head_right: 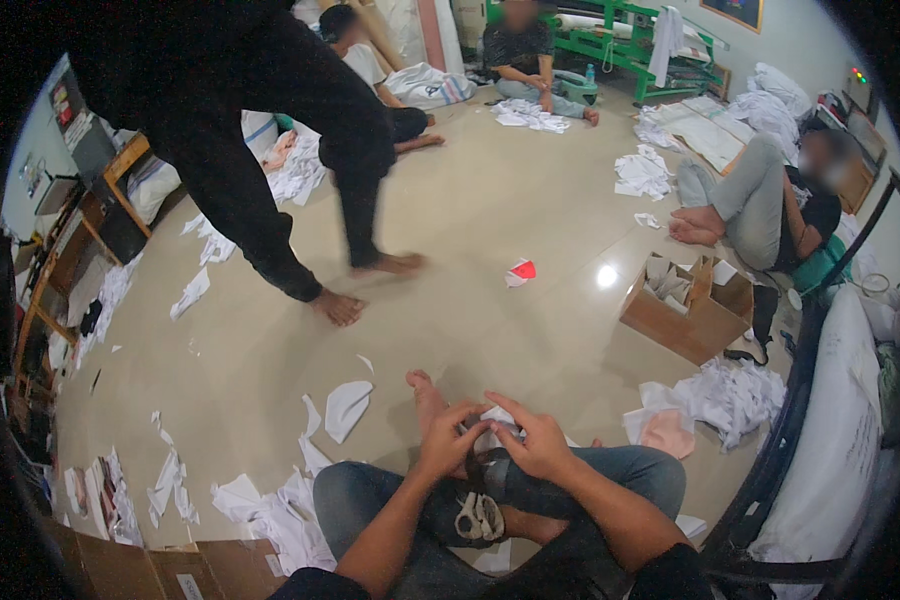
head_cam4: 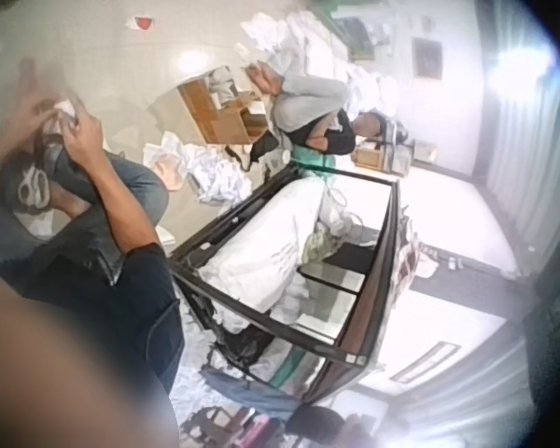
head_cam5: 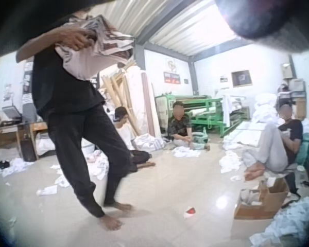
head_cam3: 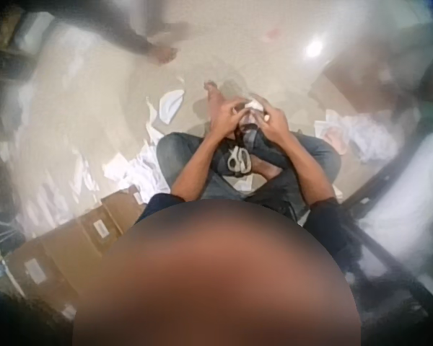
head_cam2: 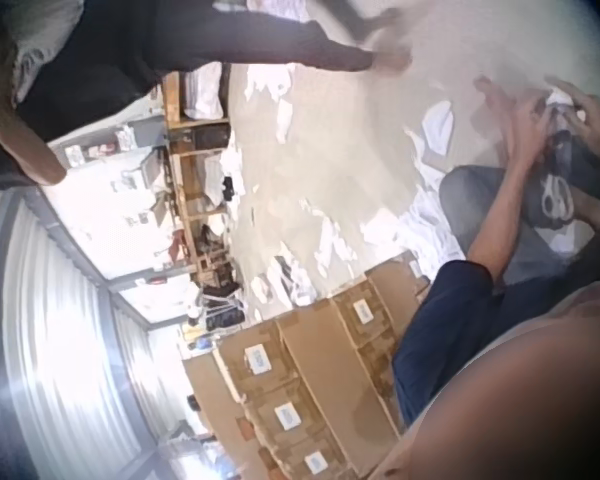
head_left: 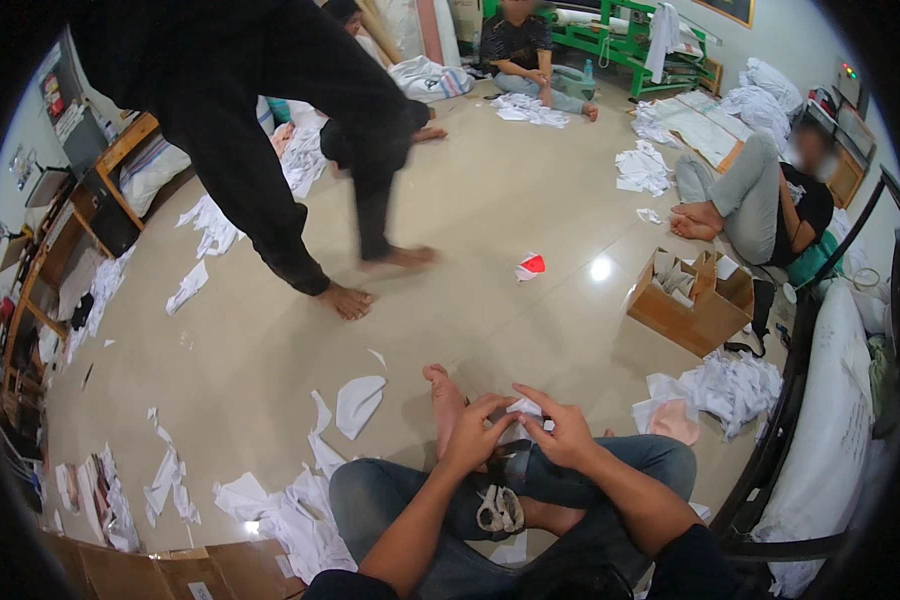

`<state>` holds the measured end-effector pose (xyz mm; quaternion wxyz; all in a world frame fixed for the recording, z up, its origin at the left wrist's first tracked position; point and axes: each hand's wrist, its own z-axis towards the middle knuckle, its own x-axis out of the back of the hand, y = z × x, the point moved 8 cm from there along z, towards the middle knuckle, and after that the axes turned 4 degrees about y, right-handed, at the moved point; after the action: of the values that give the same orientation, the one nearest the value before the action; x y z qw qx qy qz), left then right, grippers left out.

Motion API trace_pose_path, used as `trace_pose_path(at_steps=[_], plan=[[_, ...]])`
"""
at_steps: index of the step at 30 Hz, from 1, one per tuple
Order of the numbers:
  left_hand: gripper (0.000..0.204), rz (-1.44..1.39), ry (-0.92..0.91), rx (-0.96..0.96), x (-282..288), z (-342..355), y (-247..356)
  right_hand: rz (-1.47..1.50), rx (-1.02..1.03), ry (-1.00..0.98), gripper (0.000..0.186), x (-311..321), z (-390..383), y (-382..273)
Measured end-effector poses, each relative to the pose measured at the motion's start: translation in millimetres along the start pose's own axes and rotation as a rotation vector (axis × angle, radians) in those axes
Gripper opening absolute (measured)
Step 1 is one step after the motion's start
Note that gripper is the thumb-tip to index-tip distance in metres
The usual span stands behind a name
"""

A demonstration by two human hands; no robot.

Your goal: The person sits on the floor and uses scissors to cut white fabric into smaller pieces. They repeatedly pick up fabric, cut it, and place the pieces on the floor.

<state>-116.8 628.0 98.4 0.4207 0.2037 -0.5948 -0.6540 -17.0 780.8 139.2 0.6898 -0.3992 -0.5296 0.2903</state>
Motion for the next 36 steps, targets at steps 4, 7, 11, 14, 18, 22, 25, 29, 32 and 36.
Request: trace_pose_path(at_steps=[4, 7, 11, 14, 18, 22, 25, 29, 32, 36], plan=[[0.025, 0.087, -0.061, 0.038, -3.8, -2.3, -9.6, -0.042, -0.067, -0.051, 0.062, -4.8, -3.2, 0.5], [0.02, 0.135, -0.128, 0.104, -13.0, 3.2, -22.2, -0.031, -0.044, -0.021, 0.062, 2.1, -9.5, 17.3], [0.018, 0.053, 0.025, 0.079, -5.7, -0.9, -88.4, 0.01, 0.065, -0.019, 0.063, -5.6, -4.2, 20.5], [0.016, 0.198, 0.101, -0.003, -7.6, 0.0, -65.1, -0.011, 0.069, -0.084, 0.069, 0.8, -1.1, 4.4], [0.013, 0.161, 0.143, -0.137, -15.6, -1.5, -4.7, 0.016, 0.112, -0.031, 0.068, 14.7, -11.9, -0.4], [0.011, 0.056, 0.122, -0.148, -16.8, -1.0, 9.5, -0.003, 0.085, -0.044, 0.067, 13.4, -10.7, 3.7], [0.01, 0.111, 0.108, -0.151, -11.8, -0.5, 8.3, -0.014, 0.049, -0.072, 0.065, 7.9, -7.2, 4.7], [0.01, 0.059, 0.154, -0.093, -13.7, -1.3, 3.6, 0.032, 0.137, -0.001, 0.06, 9.5, -7.7, 3.1], [0.01, -0.025, 0.156, -0.025, -16.5, -0.8, -4.8, 0.032, 0.167, 0.017, 0.057, 7.1, -7.1, 6.5], [0.015, -0.091, 0.095, 0.013, -18.9, 0.8, -23.6, 0.007, 0.175, 0.014, 0.054, 2.6, -4.9, 11.4]])
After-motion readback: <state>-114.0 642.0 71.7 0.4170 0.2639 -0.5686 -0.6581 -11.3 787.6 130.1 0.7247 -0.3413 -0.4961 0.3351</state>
